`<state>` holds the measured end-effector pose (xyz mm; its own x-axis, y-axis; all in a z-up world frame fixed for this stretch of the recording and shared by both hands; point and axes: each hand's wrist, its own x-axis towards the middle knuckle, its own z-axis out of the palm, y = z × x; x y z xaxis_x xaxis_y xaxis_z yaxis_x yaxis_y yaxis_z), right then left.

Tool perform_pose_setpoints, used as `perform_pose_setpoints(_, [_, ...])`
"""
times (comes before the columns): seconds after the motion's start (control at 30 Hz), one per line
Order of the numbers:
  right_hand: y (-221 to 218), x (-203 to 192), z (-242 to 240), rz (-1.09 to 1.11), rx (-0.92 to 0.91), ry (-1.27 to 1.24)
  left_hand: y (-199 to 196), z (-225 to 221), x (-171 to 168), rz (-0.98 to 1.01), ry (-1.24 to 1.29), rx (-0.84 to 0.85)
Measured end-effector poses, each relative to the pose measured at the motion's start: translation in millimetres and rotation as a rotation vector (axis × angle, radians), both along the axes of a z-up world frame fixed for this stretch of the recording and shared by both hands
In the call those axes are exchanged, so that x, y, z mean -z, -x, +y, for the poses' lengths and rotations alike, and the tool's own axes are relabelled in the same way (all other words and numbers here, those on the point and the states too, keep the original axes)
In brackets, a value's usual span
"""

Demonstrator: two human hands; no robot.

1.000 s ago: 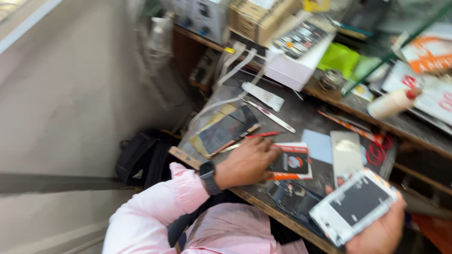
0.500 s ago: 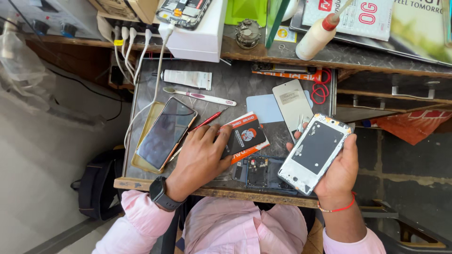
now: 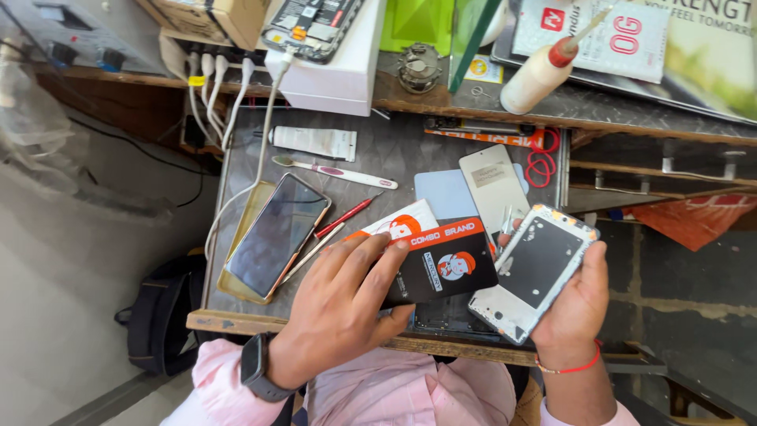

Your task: The person cleans the edges of a smartphone frame with tweezers and a cloth, then compares it to a new display assembly. They apply adhesive tape to the frame and continue cleaning the edges with a cloth. The workspace contains various tools and phone parts.

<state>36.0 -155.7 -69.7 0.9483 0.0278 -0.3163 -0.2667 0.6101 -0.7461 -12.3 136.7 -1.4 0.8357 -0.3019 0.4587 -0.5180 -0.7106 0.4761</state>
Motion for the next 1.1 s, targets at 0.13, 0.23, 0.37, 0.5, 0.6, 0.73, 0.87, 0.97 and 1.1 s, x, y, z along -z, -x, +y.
perform_pose_setpoints(0.13, [-2.8,1.2,0.2,-0.008,0.001,-0.009,0.5,0.6,-0.4,-0.003,0.040,0.001])
perform_pose_setpoints(0.23, [-5.4,2.0,4.5,0.063,-0.023,-0.091,1.2,1.6,4.9,0.029,0.106,-0.035])
perform_pose_setpoints(0.37, [-18.6,-3.0,12.2,0.096,-0.097,-0.035,7.6,4.5,16.8,0.094,0.314,-0.140])
perform_pose_setpoints(0.5, [-36.8,-7.6,20.6,0.002,-0.147,0.044,16.0,4.3,42.8,0.434,1.143,-0.055])
perform_pose_setpoints(0.6, [-51.7,-9.2,31.5,0.010,-0.172,0.053,22.7,7.0,57.8,0.564,1.583,0.129])
perform_pose_setpoints(0.73, [-64.3,0.9,45.1,0.010,-0.238,0.051,18.1,-2.5,67.2,0.755,1.891,0.122])
perform_pose_setpoints(0.87, [-74.2,12.0,63.5,-0.051,-0.300,0.048,15.9,-3.2,61.3,0.845,1.978,0.223])
perform_pose_setpoints(0.97, [-78.4,16.2,72.4,-0.078,-0.307,0.111,16.2,-2.8,57.7,0.859,1.991,0.319])
perform_pose_setpoints(1.1, [-77.0,16.7,74.4,-0.090,-0.318,0.190,19.1,-2.2,60.6,0.928,2.027,0.319])
